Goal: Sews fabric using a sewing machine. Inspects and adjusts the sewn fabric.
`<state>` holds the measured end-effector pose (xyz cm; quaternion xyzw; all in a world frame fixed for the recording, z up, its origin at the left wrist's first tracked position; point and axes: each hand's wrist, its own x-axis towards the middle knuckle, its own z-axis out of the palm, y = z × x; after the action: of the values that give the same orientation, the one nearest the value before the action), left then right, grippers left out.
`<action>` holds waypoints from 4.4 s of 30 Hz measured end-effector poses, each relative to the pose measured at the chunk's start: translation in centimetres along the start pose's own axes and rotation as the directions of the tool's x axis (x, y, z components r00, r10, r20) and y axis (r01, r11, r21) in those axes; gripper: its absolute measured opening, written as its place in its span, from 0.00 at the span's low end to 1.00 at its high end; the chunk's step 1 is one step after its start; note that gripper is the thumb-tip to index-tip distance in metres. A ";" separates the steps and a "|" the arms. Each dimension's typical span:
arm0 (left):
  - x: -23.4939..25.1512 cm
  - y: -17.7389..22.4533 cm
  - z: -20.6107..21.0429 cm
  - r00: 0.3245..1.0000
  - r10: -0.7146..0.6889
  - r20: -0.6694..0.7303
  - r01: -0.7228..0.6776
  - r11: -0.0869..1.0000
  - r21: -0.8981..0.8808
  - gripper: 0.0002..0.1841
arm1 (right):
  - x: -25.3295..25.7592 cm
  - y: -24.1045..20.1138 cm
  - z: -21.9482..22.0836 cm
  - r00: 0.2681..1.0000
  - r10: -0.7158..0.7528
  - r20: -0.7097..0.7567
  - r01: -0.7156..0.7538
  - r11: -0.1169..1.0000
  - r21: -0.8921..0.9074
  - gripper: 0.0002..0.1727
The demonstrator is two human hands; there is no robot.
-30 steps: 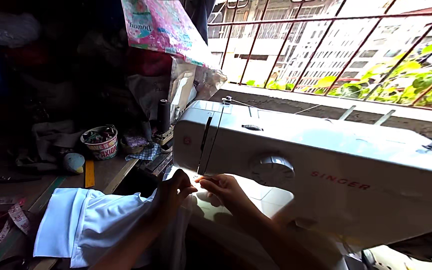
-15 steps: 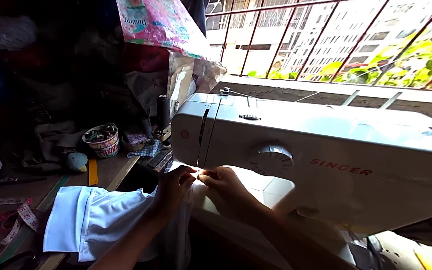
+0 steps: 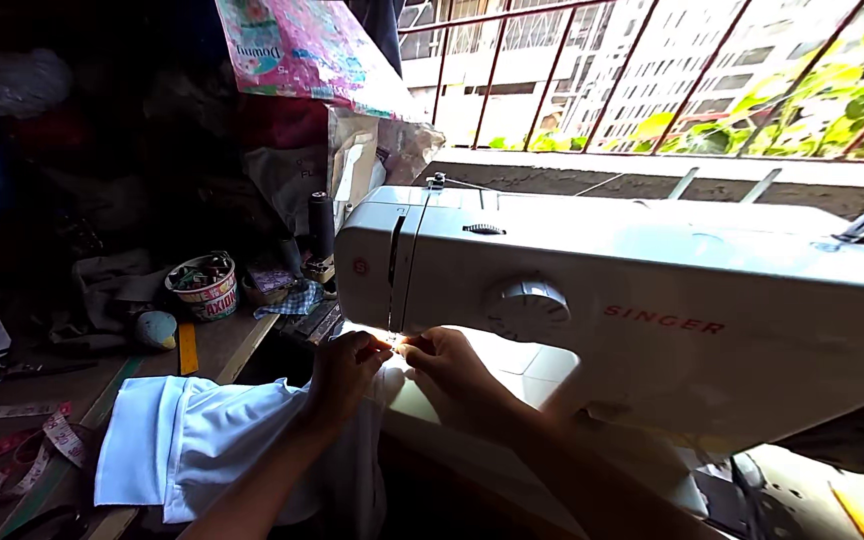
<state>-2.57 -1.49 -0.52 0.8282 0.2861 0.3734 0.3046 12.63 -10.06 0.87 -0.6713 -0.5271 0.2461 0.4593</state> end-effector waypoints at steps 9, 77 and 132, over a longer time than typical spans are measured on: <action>0.7 0.6 0.2 0.996 -0.092 -0.001 0.092 0.995 0.032 0.04 | 1.5 0.0 -0.3 0.994 0.099 0.045 -0.097 0.994 -0.042 0.10; 2.3 1.6 2.4 0.926 -0.356 -0.129 0.378 0.878 0.292 0.15 | 2.3 0.3 0.3 0.999 0.039 -0.008 -0.039 0.980 -0.196 0.13; -5.2 0.0 -1.8 0.968 0.083 -0.238 -0.143 0.959 -0.247 0.05 | -0.8 0.4 0.8 0.944 -0.262 -0.199 0.220 0.953 -0.211 0.09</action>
<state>-6.84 -4.63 -1.86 0.7480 0.2190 0.5162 0.3550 11.87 -10.54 0.06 -0.6650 -0.5708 0.0603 0.4779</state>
